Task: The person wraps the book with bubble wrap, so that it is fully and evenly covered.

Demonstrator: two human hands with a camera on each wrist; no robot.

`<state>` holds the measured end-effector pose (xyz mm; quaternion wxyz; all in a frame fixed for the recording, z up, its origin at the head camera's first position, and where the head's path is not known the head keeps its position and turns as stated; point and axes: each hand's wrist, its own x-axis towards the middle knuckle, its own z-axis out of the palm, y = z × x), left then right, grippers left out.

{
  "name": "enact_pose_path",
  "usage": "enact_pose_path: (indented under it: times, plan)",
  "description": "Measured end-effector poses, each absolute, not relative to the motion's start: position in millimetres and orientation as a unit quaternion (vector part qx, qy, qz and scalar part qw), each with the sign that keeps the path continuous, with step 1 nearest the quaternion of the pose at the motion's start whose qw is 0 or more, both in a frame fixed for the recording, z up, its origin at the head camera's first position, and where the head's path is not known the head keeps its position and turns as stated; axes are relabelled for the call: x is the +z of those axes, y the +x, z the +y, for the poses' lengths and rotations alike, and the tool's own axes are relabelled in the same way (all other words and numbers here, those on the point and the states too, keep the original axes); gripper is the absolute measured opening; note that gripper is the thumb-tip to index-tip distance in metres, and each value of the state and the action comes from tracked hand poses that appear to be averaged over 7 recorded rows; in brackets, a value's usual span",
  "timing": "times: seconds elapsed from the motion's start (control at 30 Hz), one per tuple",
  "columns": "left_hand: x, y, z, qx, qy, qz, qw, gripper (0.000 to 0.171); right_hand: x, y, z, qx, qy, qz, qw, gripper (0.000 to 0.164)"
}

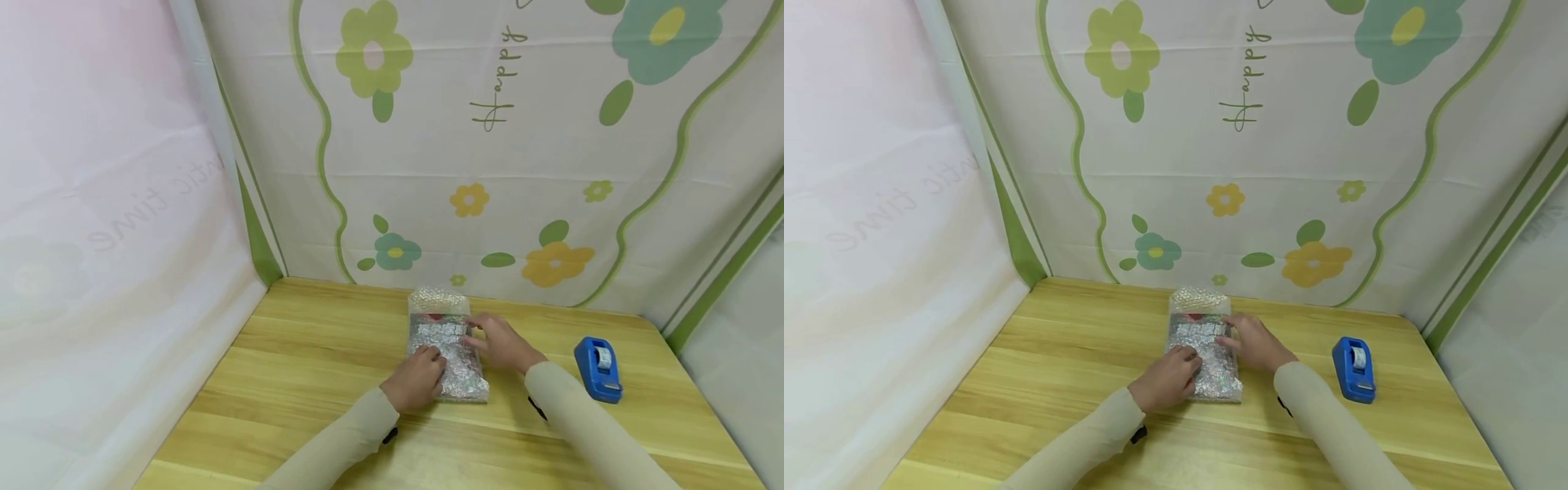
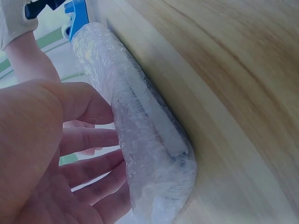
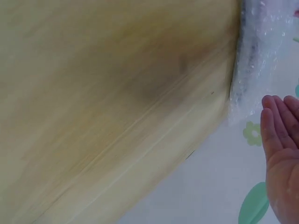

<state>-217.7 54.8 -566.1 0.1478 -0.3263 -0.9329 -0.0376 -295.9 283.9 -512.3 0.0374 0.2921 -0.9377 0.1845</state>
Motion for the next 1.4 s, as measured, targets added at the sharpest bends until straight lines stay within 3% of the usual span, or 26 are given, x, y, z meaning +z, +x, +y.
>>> enact_pose_path:
  times: [0.6, 0.93, 1.4]
  plan:
    - [-566, -221, 52, -0.043, -0.322, -0.934, 0.150, 0.026, -519, -344, 276, 0.321, 0.143, -0.936, 0.011, 0.063]
    - [-565, -219, 55, -0.037, -0.331, -0.932, 0.144, 0.028, -539, -358, 284, 0.344, 0.096, -0.933, 0.044, 0.044]
    - [-561, -218, 54, -0.029, -0.330, -0.934, 0.135, 0.029, -548, -363, 282, 0.420, 0.021, -0.907, 0.030, 0.049]
